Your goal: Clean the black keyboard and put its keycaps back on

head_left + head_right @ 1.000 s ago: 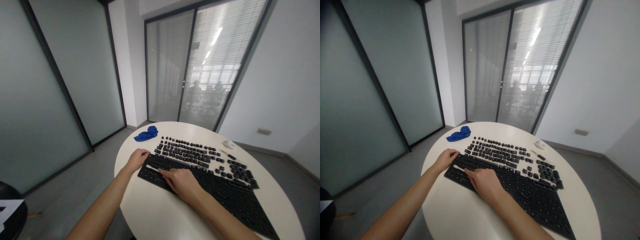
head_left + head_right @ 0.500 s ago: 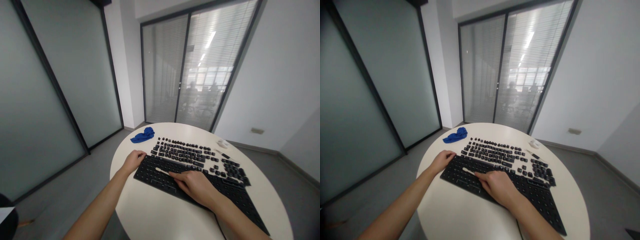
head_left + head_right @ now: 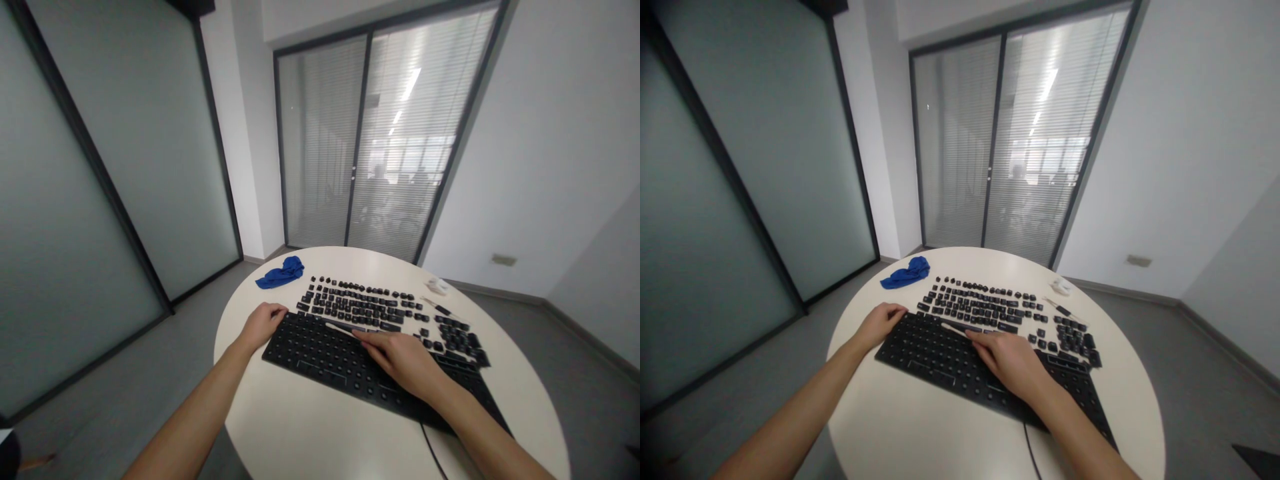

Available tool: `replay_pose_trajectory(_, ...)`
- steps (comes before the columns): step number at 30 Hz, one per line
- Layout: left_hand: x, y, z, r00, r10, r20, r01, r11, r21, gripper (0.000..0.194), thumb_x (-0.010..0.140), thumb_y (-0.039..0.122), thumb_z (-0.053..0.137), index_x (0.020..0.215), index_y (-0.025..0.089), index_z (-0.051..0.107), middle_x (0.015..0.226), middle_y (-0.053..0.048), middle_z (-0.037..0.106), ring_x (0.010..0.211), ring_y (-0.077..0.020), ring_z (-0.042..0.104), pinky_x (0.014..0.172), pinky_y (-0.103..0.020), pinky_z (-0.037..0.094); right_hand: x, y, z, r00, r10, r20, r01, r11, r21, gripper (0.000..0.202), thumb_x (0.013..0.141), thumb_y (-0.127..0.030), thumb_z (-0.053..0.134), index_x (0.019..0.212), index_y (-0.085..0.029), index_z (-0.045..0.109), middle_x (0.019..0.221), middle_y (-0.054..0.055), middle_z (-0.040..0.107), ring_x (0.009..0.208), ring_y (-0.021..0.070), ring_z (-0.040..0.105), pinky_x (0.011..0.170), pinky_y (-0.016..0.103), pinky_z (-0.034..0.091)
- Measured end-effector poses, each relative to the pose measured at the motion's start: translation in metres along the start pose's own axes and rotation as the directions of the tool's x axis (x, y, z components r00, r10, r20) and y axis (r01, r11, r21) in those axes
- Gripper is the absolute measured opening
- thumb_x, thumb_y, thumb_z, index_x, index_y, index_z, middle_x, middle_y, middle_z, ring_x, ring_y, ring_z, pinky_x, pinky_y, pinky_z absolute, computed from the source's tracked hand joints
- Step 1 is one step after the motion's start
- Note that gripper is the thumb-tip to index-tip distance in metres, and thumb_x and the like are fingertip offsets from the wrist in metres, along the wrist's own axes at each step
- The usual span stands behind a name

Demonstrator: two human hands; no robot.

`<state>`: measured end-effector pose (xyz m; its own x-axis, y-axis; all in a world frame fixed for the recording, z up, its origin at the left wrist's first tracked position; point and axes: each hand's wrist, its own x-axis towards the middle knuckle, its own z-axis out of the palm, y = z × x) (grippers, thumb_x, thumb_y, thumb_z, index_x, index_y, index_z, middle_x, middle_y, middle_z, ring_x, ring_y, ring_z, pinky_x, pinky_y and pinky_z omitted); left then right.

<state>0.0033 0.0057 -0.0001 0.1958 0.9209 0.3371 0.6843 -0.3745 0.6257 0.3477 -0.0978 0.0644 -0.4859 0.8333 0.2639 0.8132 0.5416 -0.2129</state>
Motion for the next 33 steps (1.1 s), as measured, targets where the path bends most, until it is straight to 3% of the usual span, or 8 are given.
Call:
replay_pose_trajectory(9,-0.001,0.001,0.0,1.0,0.009,-0.001,-0.009,1.0,-0.013,0.031,0.09,0.037,0.052,0.093,0.021,0.078,0.098,-0.006,0.077,0.093,-0.0257,0.07,0.084,-0.033,0.05,-0.008,0.003,-0.009,0.997,0.015,0.082,-0.019,0.999,0.045,0.036,0.098,-0.027,0.046,0.128,-0.029,0.067,0.11,0.005,0.077,0.093,0.0236,0.073,0.08,0.035,0.056)
replay_pose_trajectory(17,0.0,0.001,0.0,1.0,0.007,-0.002,-0.007,1.0,-0.015,0.031,0.09,0.038,0.052,0.093,0.021,0.078,0.099,-0.006,0.077,0.093,-0.0264,0.07,0.084,-0.034,0.051,-0.015,0.006,-0.012,0.996,0.064,0.063,-0.067,0.996,0.053,0.036,0.098,-0.028,0.045,0.125,-0.031,0.068,0.11,0.002,0.077,0.092,0.0234,0.074,0.079,0.035,0.056)
replay_pose_trajectory(27,-0.001,0.004,-0.001,1.0,0.011,0.003,-0.011,1.0,-0.009,0.029,0.09,0.035,0.052,0.093,0.021,0.078,0.097,-0.006,0.077,0.092,-0.0255,0.07,0.084,-0.033,0.05,-0.024,0.0,-0.011,0.997,0.014,0.082,-0.032,0.975,0.222,0.038,0.093,-0.023,0.049,0.124,-0.03,0.07,0.11,0.002,0.077,0.091,0.0212,0.074,0.081,0.03,0.055)
replay_pose_trajectory(33,-0.001,0.003,-0.001,1.0,0.011,0.001,-0.011,1.0,-0.001,0.03,0.091,0.036,0.052,0.094,0.021,0.078,0.099,-0.006,0.077,0.094,-0.0258,0.069,0.085,-0.033,0.05,-0.029,0.006,-0.019,0.994,0.067,0.085,-0.083,0.975,0.205,0.037,0.091,-0.022,0.05,0.119,-0.03,0.073,0.109,0.001,0.077,0.091,0.0223,0.074,0.079,0.03,0.055)
